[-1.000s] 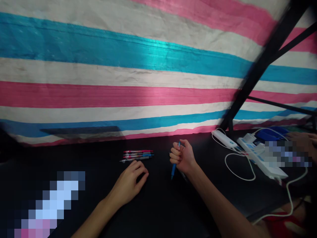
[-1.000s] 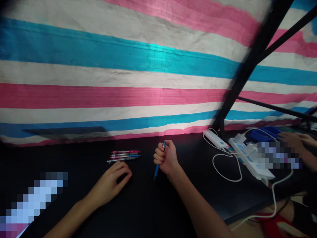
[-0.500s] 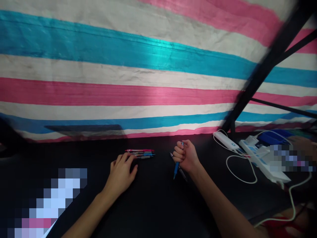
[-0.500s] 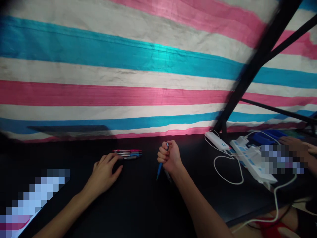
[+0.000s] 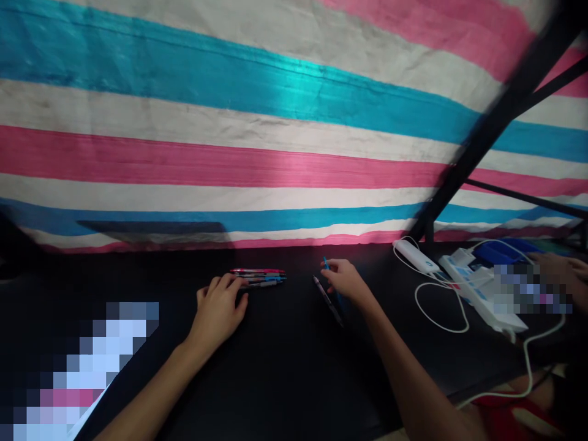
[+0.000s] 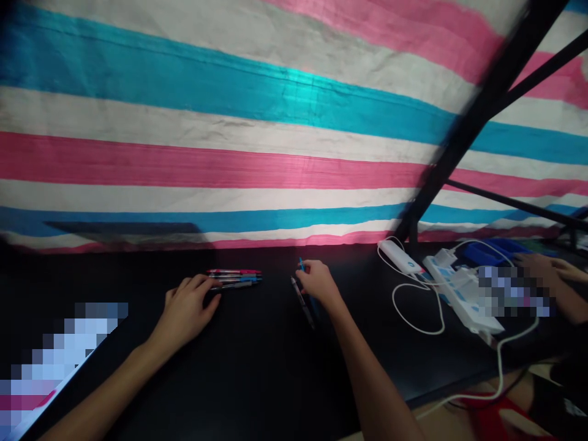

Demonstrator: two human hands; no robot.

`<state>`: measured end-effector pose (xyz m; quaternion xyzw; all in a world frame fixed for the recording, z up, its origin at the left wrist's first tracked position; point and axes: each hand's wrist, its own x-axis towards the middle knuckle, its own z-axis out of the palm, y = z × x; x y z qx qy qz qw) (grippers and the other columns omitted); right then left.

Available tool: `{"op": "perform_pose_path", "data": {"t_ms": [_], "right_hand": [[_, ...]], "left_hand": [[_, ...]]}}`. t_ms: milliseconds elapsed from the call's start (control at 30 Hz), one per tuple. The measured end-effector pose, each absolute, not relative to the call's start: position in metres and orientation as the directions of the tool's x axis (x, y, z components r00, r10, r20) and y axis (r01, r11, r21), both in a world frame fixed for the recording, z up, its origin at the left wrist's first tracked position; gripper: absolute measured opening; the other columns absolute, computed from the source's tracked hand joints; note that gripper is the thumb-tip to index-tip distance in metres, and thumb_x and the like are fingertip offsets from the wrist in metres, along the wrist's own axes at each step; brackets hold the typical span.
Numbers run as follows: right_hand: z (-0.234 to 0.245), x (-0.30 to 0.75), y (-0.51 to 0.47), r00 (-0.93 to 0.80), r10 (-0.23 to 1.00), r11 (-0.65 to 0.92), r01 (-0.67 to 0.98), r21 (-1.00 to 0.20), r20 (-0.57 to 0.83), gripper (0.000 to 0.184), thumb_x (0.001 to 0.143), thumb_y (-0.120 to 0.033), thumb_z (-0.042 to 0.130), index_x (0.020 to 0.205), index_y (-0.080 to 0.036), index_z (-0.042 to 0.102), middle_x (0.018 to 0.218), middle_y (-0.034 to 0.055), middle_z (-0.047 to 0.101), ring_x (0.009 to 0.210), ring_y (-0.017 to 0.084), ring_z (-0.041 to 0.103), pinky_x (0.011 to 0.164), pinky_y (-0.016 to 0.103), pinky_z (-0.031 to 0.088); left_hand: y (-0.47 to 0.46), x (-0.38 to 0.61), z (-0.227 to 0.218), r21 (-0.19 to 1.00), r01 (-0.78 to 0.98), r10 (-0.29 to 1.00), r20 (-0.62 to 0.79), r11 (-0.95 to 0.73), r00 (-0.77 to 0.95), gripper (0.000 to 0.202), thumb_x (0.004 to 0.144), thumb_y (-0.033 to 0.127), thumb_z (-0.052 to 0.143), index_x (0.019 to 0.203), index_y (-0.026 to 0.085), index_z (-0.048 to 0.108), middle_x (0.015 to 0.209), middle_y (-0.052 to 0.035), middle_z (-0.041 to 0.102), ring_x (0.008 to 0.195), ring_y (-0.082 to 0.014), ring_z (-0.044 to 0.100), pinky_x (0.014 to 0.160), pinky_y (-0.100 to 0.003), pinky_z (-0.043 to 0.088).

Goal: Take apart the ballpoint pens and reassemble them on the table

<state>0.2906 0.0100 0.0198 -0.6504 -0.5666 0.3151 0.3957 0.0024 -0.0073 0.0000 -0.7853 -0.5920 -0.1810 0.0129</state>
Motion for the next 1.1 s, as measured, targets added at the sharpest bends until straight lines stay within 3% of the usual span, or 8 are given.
{"op": "perform_pose_path", "data": {"t_ms": [100, 233, 433, 633, 767, 933, 1000, 1100], "right_hand": [[0.0157, 0.2916, 0.0064, 0.133, 0.988, -0.055, 0.790, -0.611, 0.083, 0.008, 0.069, -0.025, 0.065, 0.067, -0.017, 0.065, 0.060, 0.0045, 0.058, 0.061, 0.018, 0.055, 0.054, 0.026, 0.036], [0.0137, 0.2897, 0.0049, 0.084, 0.996, -0.063, 0.890, -0.452, 0.027, 0.018, 0.071, -0.037, 0.068, 0.071, -0.019, 0.066, 0.069, 0.0077, 0.064, 0.066, 0.020, 0.058, 0.056, 0.027, 0.033], [0.0133, 0.2894, 0.0064, -0.002, 1.000, 0.008, 0.877, -0.480, 0.014, 0.019, 0.074, -0.034, 0.065, 0.064, -0.019, 0.062, 0.060, 0.0038, 0.059, 0.057, 0.015, 0.052, 0.053, 0.025, 0.027], [0.0159, 0.2914, 0.0057, -0.082, 0.997, 0.073, 0.863, -0.499, 0.004, 0.016, 0.075, -0.034, 0.064, 0.068, -0.019, 0.065, 0.059, 0.0018, 0.059, 0.055, 0.014, 0.051, 0.052, 0.025, 0.027], [0.0156, 0.2914, 0.0060, -0.099, 0.995, 0.083, 0.860, -0.503, -0.005, 0.022, 0.073, -0.039, 0.066, 0.081, -0.019, 0.070, 0.063, 0.0029, 0.062, 0.058, 0.016, 0.055, 0.053, 0.025, 0.030], [0.0160, 0.2899, 0.0051, -0.111, 0.994, 0.093, 0.855, -0.510, -0.005, 0.048, 0.065, -0.045, 0.073, 0.105, -0.018, 0.069, 0.077, 0.0054, 0.067, 0.066, 0.018, 0.058, 0.056, 0.026, 0.034], [0.0161, 0.2887, 0.0045, -0.138, 0.990, 0.122, 0.859, -0.498, 0.004, 0.053, 0.060, -0.040, 0.077, 0.108, -0.019, 0.068, 0.080, 0.0051, 0.067, 0.068, 0.018, 0.058, 0.058, 0.026, 0.035], [0.0155, 0.2865, 0.0042, -0.154, 0.988, 0.139, 0.860, -0.490, 0.010, 0.046, 0.061, -0.031, 0.076, 0.106, -0.020, 0.069, 0.080, 0.0041, 0.067, 0.069, 0.018, 0.058, 0.059, 0.025, 0.035]], "left_hand": [[-0.0070, 0.0014, 0.0006, 0.196, 0.931, 0.922, 0.305, -0.307, 0.239, 0.024, 0.086, 0.025, 0.044, 0.103, 0.023, 0.061, 0.108, -0.0089, 0.062, 0.101, -0.0279, 0.052, 0.082, -0.043, 0.038], [-0.0068, -0.0001, 0.0021, 0.206, 0.925, 0.911, 0.335, -0.320, 0.240, 0.023, 0.084, 0.024, 0.047, 0.102, 0.023, 0.061, 0.106, -0.0080, 0.062, 0.100, -0.0278, 0.052, 0.080, -0.042, 0.038], [-0.0061, -0.0007, 0.0013, 0.213, 0.925, 0.909, 0.348, -0.314, 0.228, 0.022, 0.085, 0.026, 0.046, 0.101, 0.023, 0.061, 0.106, -0.0083, 0.062, 0.100, -0.0279, 0.052, 0.080, -0.042, 0.038], [-0.0072, -0.0003, 0.0005, 0.185, 0.931, 0.909, 0.342, -0.315, 0.239, 0.023, 0.085, 0.028, 0.046, 0.101, 0.022, 0.062, 0.105, -0.0086, 0.061, 0.100, -0.0279, 0.052, 0.080, -0.042, 0.038], [-0.0075, -0.0006, 0.0013, 0.188, 0.931, 0.909, 0.344, -0.314, 0.237, 0.023, 0.086, 0.028, 0.045, 0.100, 0.022, 0.062, 0.106, -0.0086, 0.062, 0.101, -0.0284, 0.052, 0.080, -0.042, 0.038], [-0.0079, -0.0005, 0.0008, 0.199, 0.929, 0.914, 0.331, -0.311, 0.235, 0.024, 0.086, 0.028, 0.045, 0.100, 0.021, 0.062, 0.105, -0.0090, 0.062, 0.100, -0.0287, 0.053, 0.080, -0.043, 0.039], [-0.0081, -0.0002, 0.0005, 0.212, 0.927, 0.921, 0.309, -0.311, 0.238, 0.024, 0.086, 0.028, 0.045, 0.101, 0.021, 0.062, 0.106, -0.0090, 0.062, 0.100, -0.0285, 0.053, 0.080, -0.043, 0.040], [-0.0077, -0.0003, -0.0001, 0.237, 0.923, 0.932, 0.277, -0.303, 0.235, 0.024, 0.086, 0.027, 0.044, 0.102, 0.022, 0.062, 0.107, -0.0088, 0.061, 0.100, -0.0277, 0.054, 0.077, -0.040, 0.041]]}}
